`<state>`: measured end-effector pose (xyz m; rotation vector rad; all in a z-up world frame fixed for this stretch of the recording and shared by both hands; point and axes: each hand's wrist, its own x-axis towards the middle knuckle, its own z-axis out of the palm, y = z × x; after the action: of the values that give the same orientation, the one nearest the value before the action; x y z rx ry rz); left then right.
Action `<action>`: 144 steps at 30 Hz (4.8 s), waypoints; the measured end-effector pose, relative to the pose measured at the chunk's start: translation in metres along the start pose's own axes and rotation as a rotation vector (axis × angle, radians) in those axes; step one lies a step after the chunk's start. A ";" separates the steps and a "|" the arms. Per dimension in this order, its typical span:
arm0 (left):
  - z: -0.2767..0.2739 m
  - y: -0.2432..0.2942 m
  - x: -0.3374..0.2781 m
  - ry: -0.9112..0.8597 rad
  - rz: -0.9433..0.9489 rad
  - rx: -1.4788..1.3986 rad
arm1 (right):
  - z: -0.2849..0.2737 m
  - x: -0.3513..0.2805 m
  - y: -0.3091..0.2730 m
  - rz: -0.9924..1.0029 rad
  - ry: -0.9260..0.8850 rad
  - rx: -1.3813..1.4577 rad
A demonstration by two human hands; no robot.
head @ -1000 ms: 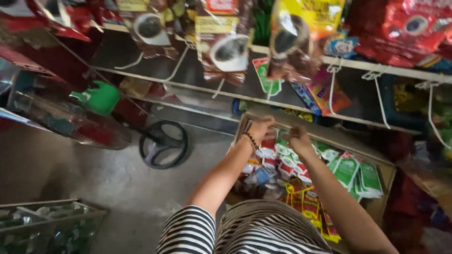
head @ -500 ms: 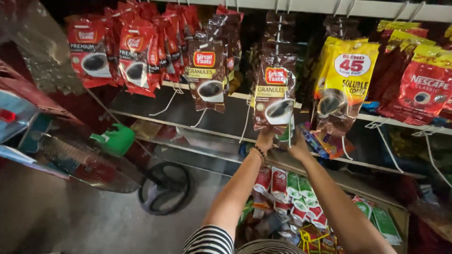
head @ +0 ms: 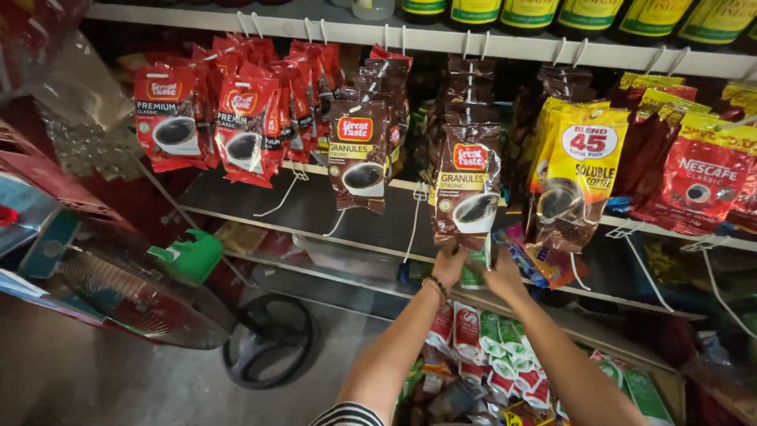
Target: Restocking and organizing small condiment and coffee sachets on shelves from a cardboard box.
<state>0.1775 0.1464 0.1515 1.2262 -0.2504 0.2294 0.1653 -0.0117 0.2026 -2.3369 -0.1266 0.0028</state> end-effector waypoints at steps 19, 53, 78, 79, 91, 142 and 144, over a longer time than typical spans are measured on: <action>0.060 0.099 -0.147 0.306 -0.216 0.149 | -0.005 -0.165 -0.034 0.180 -0.082 0.349; 0.194 -0.090 -0.323 -0.251 -0.704 0.689 | -0.059 -0.320 0.211 0.827 -0.144 1.027; 0.245 -0.112 -0.337 -0.681 -0.898 0.734 | -0.075 -0.275 0.439 1.013 0.080 1.309; 0.241 -0.118 -0.341 -0.663 -0.864 0.699 | -0.077 -0.279 0.428 0.965 0.110 1.315; 0.216 -0.105 -0.312 -0.470 -0.692 0.609 | -0.042 -0.284 0.415 0.959 0.223 1.049; 0.058 0.199 -0.097 0.068 0.563 0.902 | 0.040 0.020 0.023 -0.113 0.173 0.201; 0.058 0.199 -0.098 0.051 0.543 0.895 | 0.035 -0.005 0.013 -0.235 0.243 0.299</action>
<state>0.0202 0.1511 0.3176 2.0153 -0.4607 0.9127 0.1596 0.0039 0.1688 -1.9937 -0.2602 -0.3546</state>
